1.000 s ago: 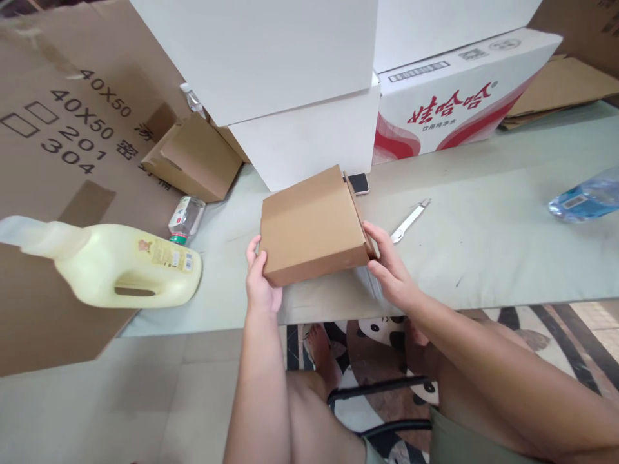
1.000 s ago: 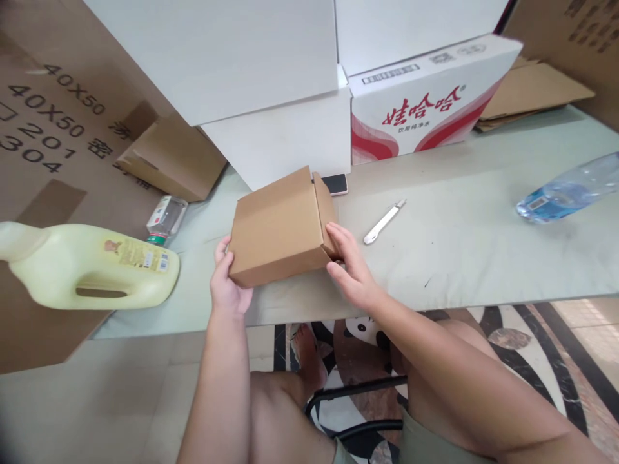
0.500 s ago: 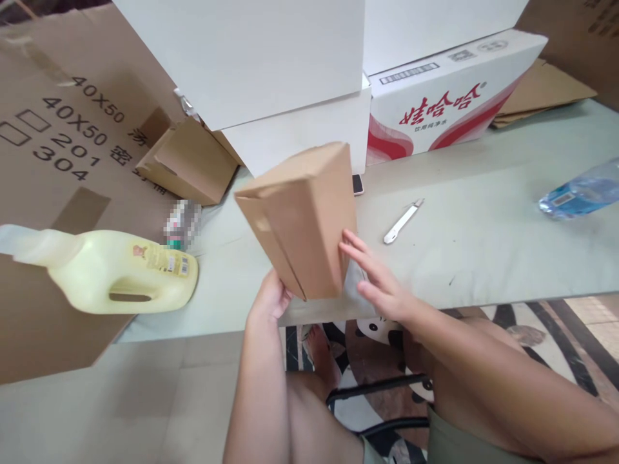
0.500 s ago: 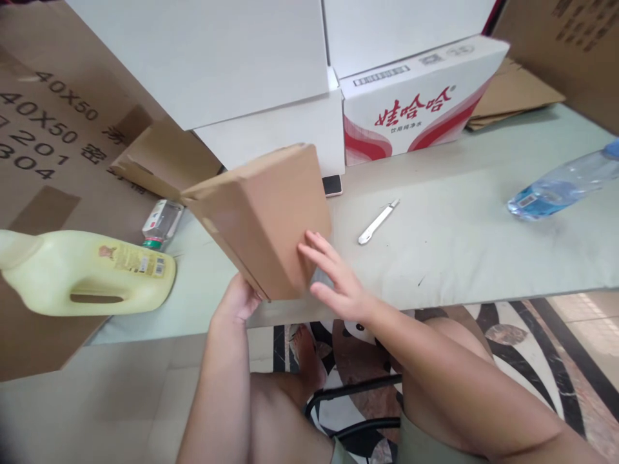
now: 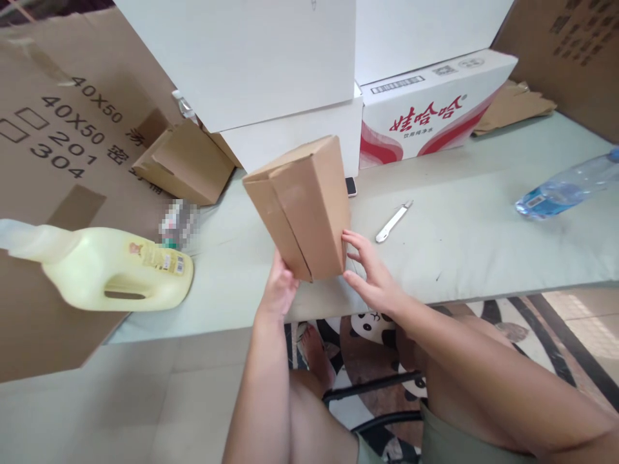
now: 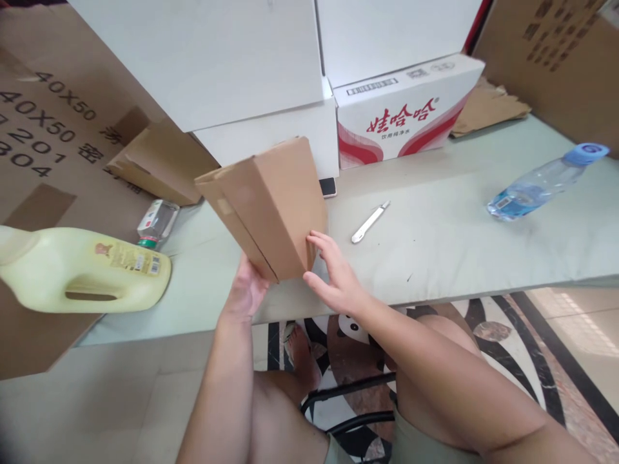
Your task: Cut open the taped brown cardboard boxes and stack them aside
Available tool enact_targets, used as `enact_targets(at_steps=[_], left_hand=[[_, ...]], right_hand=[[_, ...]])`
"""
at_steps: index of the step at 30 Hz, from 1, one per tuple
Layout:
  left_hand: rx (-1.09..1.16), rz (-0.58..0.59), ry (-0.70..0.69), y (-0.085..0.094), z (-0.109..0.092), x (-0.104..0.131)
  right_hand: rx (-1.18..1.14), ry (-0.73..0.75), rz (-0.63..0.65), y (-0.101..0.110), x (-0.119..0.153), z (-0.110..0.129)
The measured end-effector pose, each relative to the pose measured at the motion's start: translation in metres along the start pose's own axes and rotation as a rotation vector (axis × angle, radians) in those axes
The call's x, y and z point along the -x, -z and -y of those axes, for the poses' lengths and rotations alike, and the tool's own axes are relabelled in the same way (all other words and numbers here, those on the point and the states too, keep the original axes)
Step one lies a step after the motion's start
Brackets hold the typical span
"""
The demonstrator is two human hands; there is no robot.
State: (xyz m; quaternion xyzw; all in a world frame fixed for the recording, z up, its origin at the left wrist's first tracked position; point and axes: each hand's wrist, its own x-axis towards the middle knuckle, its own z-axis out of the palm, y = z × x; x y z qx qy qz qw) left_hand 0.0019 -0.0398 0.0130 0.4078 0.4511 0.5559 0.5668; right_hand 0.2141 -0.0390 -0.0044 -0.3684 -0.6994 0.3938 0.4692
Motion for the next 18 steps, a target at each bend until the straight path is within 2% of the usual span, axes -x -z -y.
enact_targets(at_steps=[3, 7, 18], left_hand=[[-0.193, -0.001, -0.135, -0.0019, 0.0059, -0.0018], [-0.305, 0.003, -0.187, 0.0013, 0.0083, -0.0028], [-0.28, -0.056, -0.229, -0.0001, 0.0026, -0.0037]], right_hand=[[-0.039, -0.054, -0.001, -0.002, -0.0003, -0.0007], [-0.055, -0.1, 0.012, -0.0013, -0.0003, -0.0016], [-0.037, -0.142, 0.051, 0.0018, -0.0031, -0.0015]])
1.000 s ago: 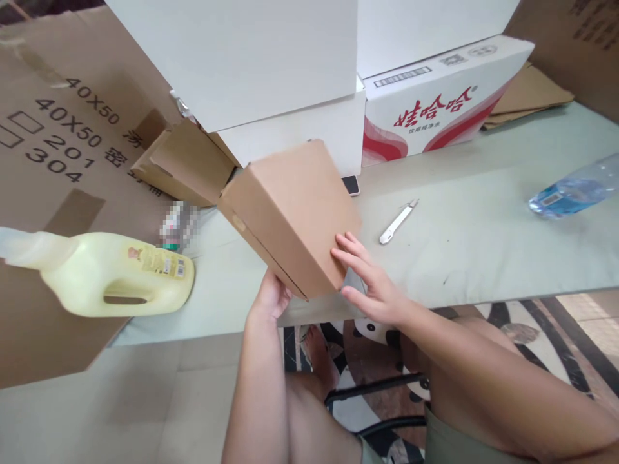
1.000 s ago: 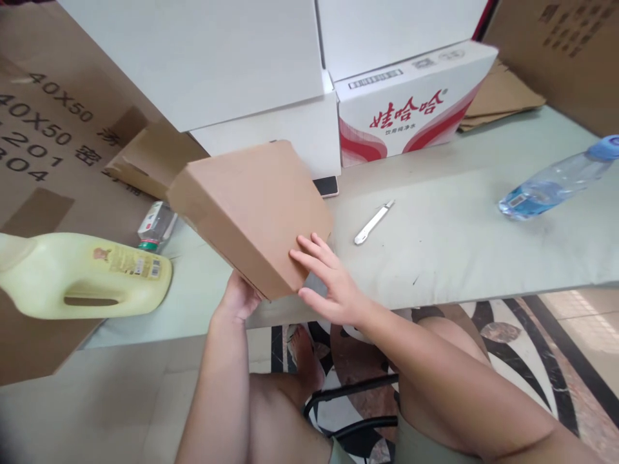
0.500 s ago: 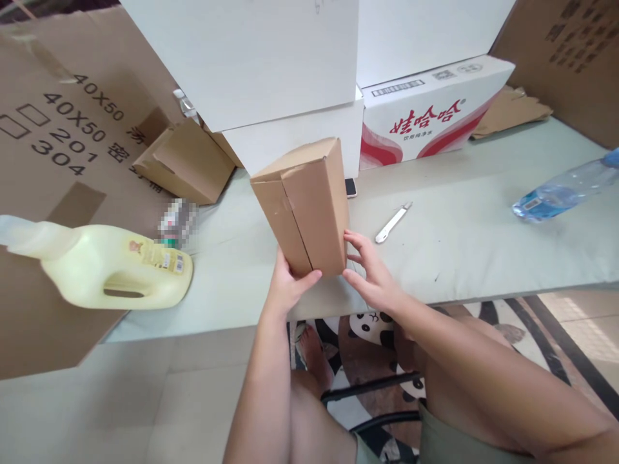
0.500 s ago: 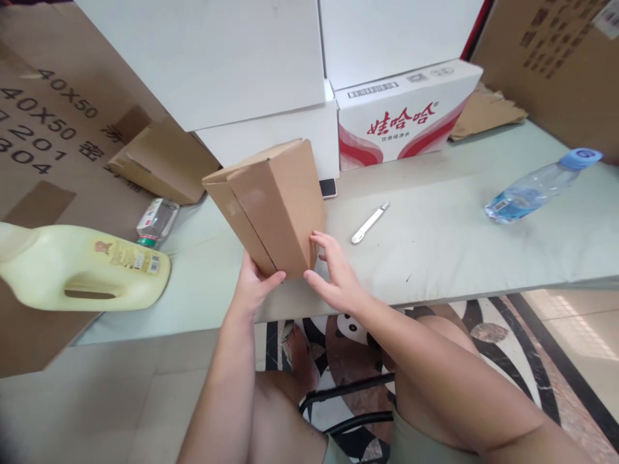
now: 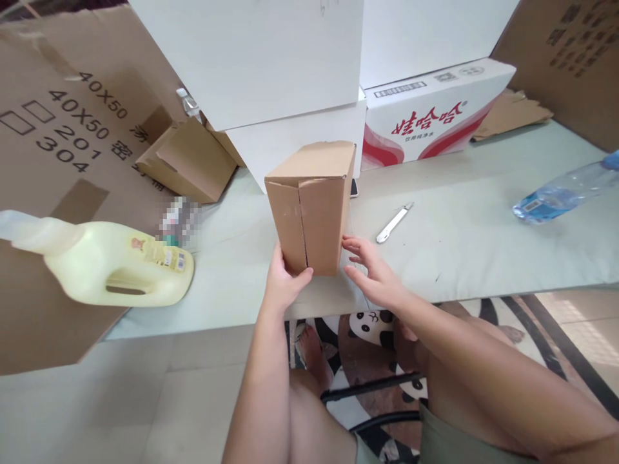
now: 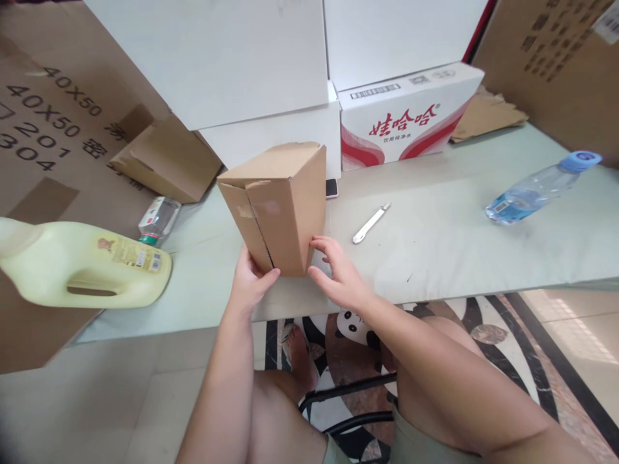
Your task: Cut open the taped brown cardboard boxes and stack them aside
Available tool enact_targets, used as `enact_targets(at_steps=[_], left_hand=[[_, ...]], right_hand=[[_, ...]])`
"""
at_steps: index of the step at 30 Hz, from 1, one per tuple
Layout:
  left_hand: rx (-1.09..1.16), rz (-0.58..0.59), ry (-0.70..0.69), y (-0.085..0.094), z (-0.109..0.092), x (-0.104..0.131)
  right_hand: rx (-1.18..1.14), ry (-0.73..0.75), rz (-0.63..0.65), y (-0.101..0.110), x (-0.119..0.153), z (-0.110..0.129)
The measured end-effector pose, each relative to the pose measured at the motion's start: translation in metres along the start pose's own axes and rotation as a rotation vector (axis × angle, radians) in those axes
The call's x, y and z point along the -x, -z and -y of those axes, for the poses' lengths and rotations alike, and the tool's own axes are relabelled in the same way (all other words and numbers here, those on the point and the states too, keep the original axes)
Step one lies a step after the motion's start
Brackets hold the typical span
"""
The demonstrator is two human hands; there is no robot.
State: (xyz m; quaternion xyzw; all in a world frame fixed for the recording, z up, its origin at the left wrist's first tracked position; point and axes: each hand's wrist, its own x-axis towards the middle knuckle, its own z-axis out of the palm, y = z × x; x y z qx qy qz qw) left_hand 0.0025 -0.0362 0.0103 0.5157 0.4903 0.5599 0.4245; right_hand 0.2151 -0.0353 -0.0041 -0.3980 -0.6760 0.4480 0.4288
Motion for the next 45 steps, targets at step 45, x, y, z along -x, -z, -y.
enact_targets(at_steps=[45], left_hand=[[-0.1, -0.05, 0.053, -0.02, 0.001, -0.004]], right_hand=[[-0.174, 0.287, -0.013, 0.016, 0.027, 0.029]])
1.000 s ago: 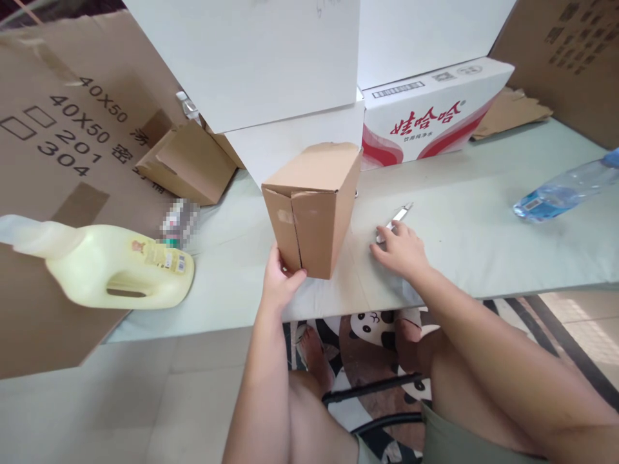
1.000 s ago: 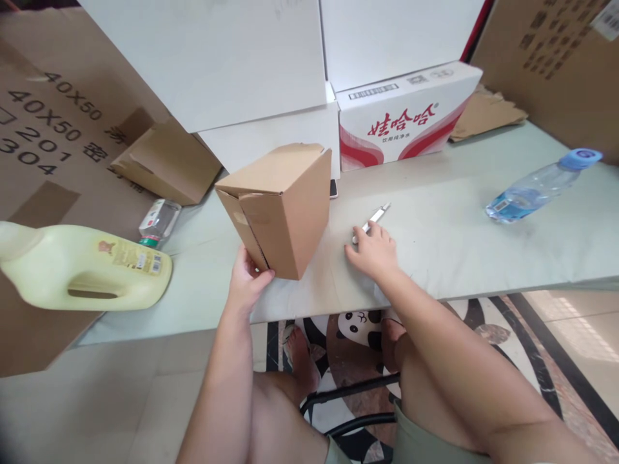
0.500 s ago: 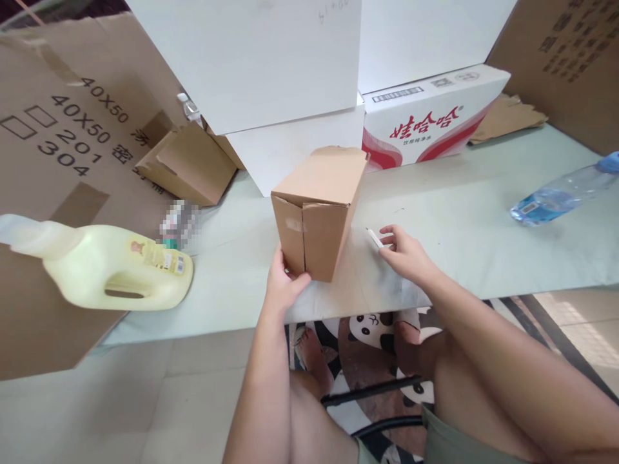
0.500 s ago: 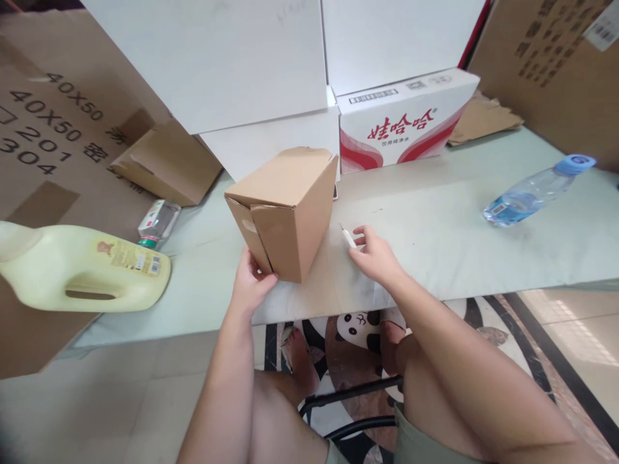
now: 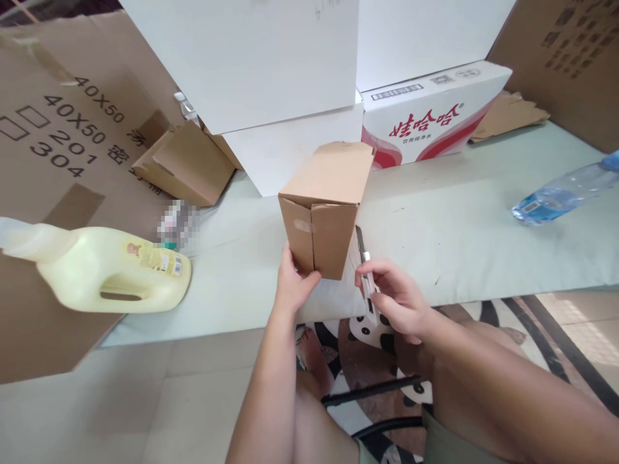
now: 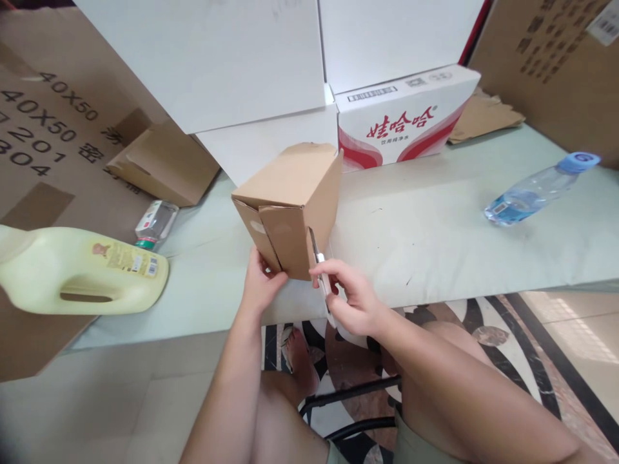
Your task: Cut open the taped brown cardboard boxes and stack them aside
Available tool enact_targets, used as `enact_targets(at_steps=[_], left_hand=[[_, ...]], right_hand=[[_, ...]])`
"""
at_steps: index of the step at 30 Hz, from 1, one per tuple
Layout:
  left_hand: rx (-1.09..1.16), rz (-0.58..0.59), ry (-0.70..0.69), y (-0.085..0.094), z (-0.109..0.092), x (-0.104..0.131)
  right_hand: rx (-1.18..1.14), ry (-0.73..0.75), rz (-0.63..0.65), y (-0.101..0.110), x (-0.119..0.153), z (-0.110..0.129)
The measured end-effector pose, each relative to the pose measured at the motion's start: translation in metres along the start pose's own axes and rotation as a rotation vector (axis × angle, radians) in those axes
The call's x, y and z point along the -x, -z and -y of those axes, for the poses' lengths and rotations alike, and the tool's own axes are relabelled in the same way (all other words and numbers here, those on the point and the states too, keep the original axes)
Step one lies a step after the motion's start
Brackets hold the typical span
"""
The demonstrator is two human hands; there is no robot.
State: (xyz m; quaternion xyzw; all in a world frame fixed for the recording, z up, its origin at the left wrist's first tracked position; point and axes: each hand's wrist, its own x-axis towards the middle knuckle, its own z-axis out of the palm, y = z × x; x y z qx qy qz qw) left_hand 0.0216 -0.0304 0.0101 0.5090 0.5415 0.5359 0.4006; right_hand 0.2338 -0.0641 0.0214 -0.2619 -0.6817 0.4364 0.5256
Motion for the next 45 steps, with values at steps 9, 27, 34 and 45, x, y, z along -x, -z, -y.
enact_targets(at_steps=[9, 27, 34, 45], left_hand=[[-0.114, 0.064, -0.001, -0.005, 0.005, 0.001], [-0.082, 0.073, 0.029, -0.004, 0.002, 0.003], [-0.094, 0.073, 0.053, -0.004, -0.001, 0.004], [-0.09, 0.08, 0.044, -0.006, 0.001, 0.004]], right_hand=[[0.06, 0.091, 0.143, -0.002, -0.006, 0.005], [-0.086, -0.057, 0.029, -0.01, 0.002, -0.008], [-0.084, -0.035, 0.033, -0.011, 0.001, -0.008], [-0.023, -0.155, 0.025, -0.013, -0.001, -0.01]])
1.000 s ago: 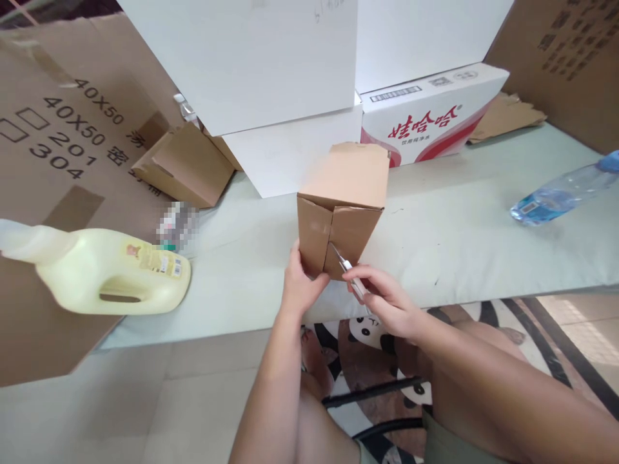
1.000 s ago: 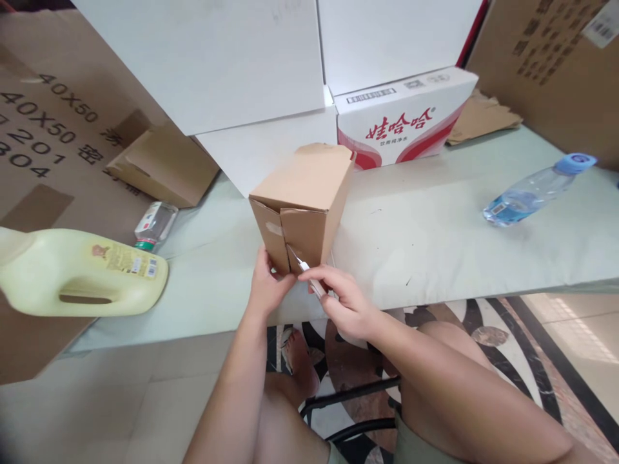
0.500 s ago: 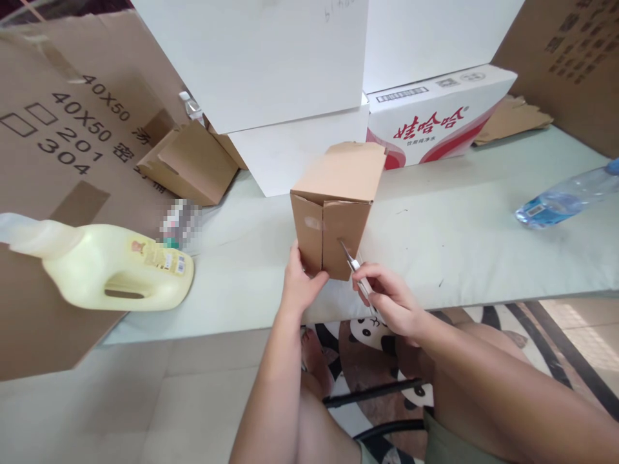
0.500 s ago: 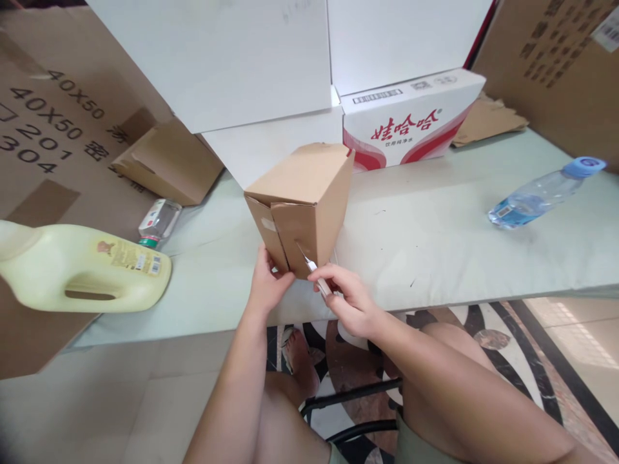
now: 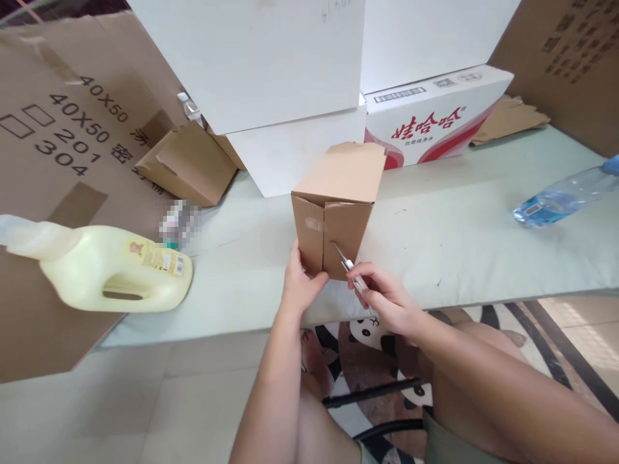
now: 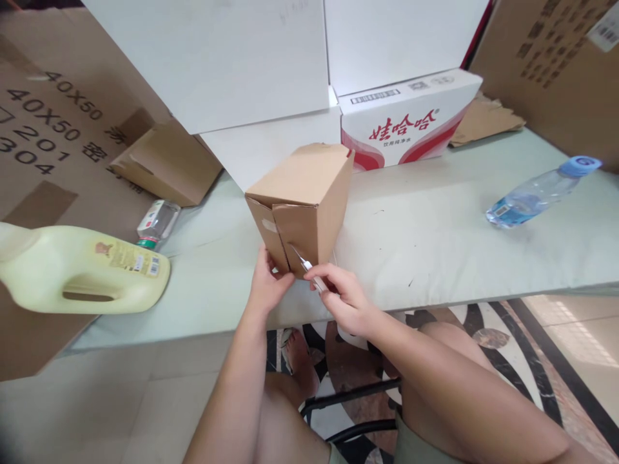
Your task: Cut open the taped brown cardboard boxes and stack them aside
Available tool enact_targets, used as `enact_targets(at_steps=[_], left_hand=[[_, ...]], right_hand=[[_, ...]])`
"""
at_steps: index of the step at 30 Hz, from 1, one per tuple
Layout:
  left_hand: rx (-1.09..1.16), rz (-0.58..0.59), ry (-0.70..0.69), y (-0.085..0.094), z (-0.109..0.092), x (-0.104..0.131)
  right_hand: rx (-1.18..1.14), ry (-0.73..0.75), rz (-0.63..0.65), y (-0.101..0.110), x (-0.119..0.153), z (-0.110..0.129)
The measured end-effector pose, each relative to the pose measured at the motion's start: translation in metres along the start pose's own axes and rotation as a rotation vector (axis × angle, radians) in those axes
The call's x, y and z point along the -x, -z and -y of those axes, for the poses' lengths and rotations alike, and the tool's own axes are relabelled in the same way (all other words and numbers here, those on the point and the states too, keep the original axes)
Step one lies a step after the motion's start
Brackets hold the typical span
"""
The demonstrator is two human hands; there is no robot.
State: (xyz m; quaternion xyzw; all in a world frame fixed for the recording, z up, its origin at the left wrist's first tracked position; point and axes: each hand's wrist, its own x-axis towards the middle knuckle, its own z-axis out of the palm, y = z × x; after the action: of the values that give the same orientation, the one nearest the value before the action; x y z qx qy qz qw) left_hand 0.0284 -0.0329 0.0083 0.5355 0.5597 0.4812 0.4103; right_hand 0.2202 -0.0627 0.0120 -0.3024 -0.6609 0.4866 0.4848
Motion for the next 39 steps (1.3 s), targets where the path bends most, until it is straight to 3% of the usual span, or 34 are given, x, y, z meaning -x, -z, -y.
enact_targets(at_steps=[9, 16, 22, 27, 39], left_hand=[[0.009, -0.004, 0.002, 0.0001, 0.0016, -0.0005], [0.031, -0.001, 0.003, -0.0012, -0.0013, 0.0004], [0.022, 0.012, 0.009, -0.0015, 0.0002, 0.0007], [0.001, -0.001, -0.005, -0.0006, 0.0007, 0.0002], [0.035, 0.005, -0.013, 0.0011, 0.0006, -0.0003]], right_hand=[[-0.007, 0.071, -0.056, 0.0, 0.0019, -0.0006], [0.077, 0.015, -0.022, -0.0007, -0.0017, 0.0017], [0.036, 0.114, -0.073, -0.0003, 0.0, 0.0008], [0.093, 0.081, -0.06, -0.0015, -0.0006, -0.0001], [0.137, 0.171, -0.111, 0.0015, -0.0005, -0.0005]])
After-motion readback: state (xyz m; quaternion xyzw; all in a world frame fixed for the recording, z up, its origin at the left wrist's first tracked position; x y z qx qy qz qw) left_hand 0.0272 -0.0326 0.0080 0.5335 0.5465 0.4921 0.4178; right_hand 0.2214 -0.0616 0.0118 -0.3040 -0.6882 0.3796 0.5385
